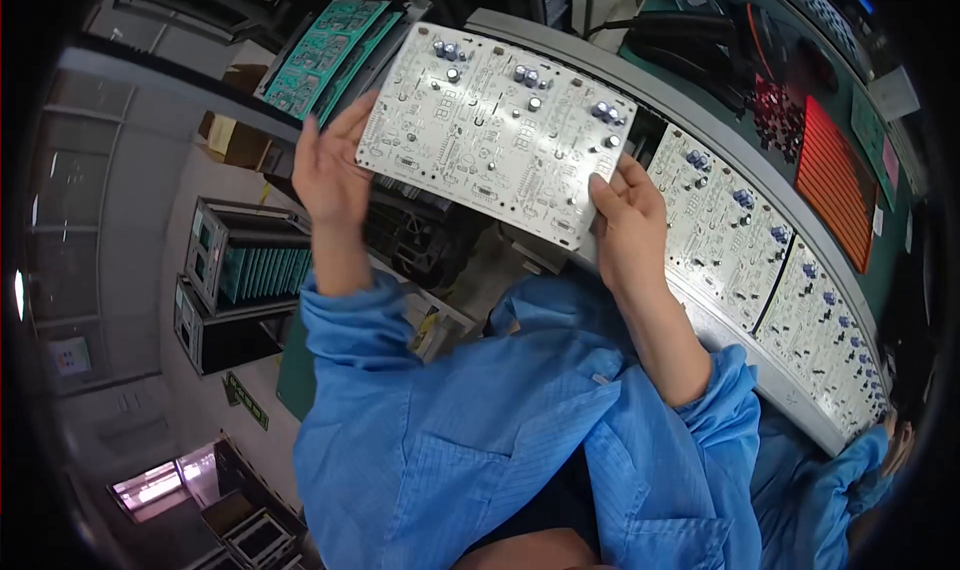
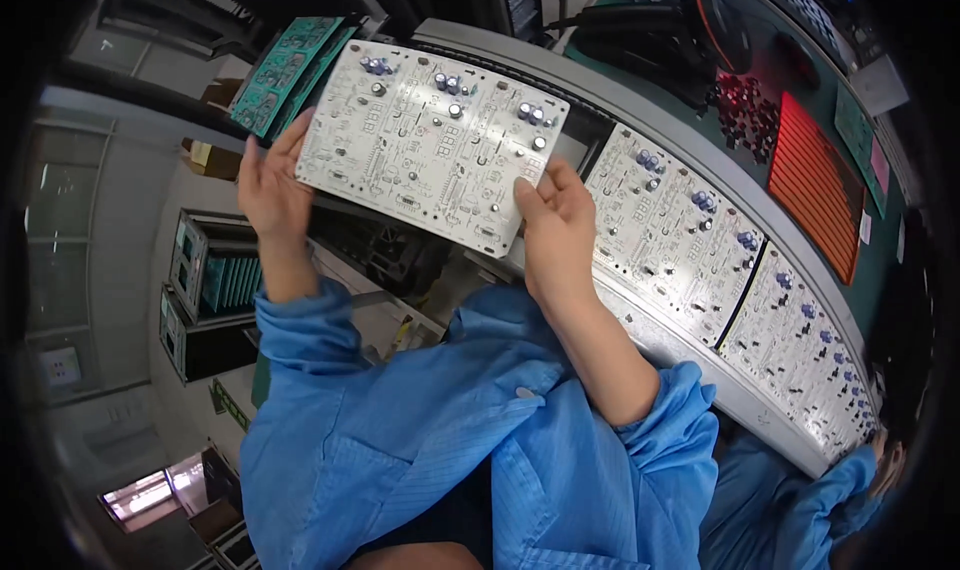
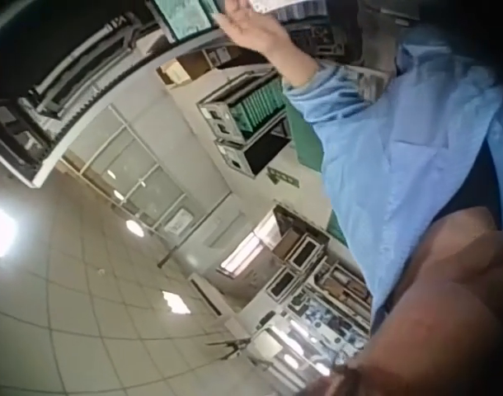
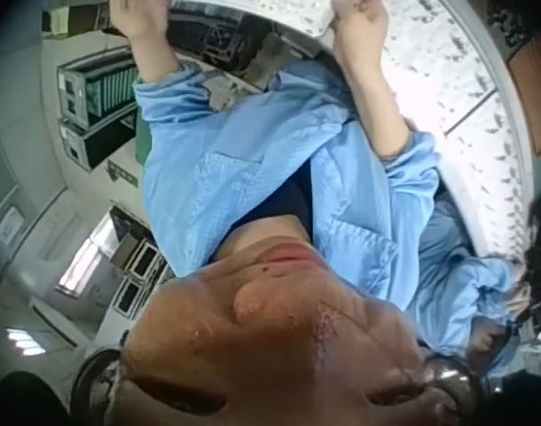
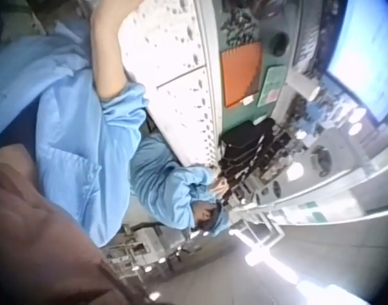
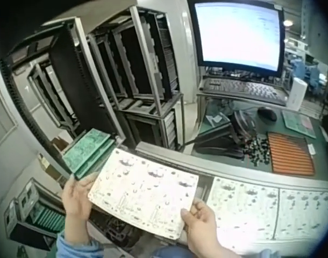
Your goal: Assembling electronic components onto printed circuit boards at a manual assembly station.
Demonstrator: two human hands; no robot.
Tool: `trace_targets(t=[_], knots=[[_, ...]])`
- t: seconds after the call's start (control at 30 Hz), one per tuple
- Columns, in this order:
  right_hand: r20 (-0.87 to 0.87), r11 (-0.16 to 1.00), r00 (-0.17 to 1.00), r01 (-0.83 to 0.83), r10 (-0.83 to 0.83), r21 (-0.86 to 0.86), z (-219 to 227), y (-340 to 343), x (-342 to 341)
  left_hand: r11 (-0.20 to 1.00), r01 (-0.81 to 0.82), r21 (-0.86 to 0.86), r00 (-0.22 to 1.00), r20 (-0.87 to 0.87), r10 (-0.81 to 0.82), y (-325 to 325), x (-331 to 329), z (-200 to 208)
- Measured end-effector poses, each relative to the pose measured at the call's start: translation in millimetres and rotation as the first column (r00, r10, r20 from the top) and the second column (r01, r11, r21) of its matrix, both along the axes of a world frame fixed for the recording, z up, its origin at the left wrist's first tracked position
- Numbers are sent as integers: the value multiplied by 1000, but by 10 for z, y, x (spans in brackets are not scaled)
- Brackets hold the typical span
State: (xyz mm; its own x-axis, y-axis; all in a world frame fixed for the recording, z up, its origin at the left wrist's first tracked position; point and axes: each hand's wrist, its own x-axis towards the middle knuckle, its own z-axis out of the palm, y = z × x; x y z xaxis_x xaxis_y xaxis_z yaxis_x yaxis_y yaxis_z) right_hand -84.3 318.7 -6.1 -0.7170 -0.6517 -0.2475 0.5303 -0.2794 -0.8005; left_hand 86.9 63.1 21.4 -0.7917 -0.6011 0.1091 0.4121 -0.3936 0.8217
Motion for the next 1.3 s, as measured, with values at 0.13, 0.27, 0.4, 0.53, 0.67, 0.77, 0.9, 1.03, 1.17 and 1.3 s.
trace_targets(t=[0.13,0.27,0.4,0.53,0.67,0.77,0.9,1.03,1.17,1.3], knots=[[-67,986,994,100,-92,136,-143,-248,-67,961,153,-230,793,609,19,-314,-425,126],[-20,969,987,161,-160,188,-202,-335,-168,916,282,-287,768,639,-36,-506,-819,-220],[-31,965,996,90,-85,245,-353,-343,-282,949,179,-260,790,613,19,-443,-916,-302],[4,933,983,172,-183,317,-224,-387,-208,950,89,-299,815,570,103,-421,-864,-428],[-6,972,997,81,-82,221,-144,-325,-215,902,-57,-428,829,483,282,-363,-885,-550],[-8,930,991,129,-134,343,-125,-386,-220,910,-99,-404,833,466,297,-361,-884,-520],[-9,932,993,114,-118,345,-227,-360,-291,843,85,-531,754,588,294,-469,-990,-543],[-460,797,888,291,-19,529,-307,-307,-89,790,112,-603,692,618,373,-364,-1044,-502],[-927,762,318,546,198,349,11,-150,250,728,173,-664,648,633,423,-265,-1067,-440],[-961,929,248,369,-121,-22,255,-18,267,632,399,-665,623,702,346,-552,-1030,-633]])
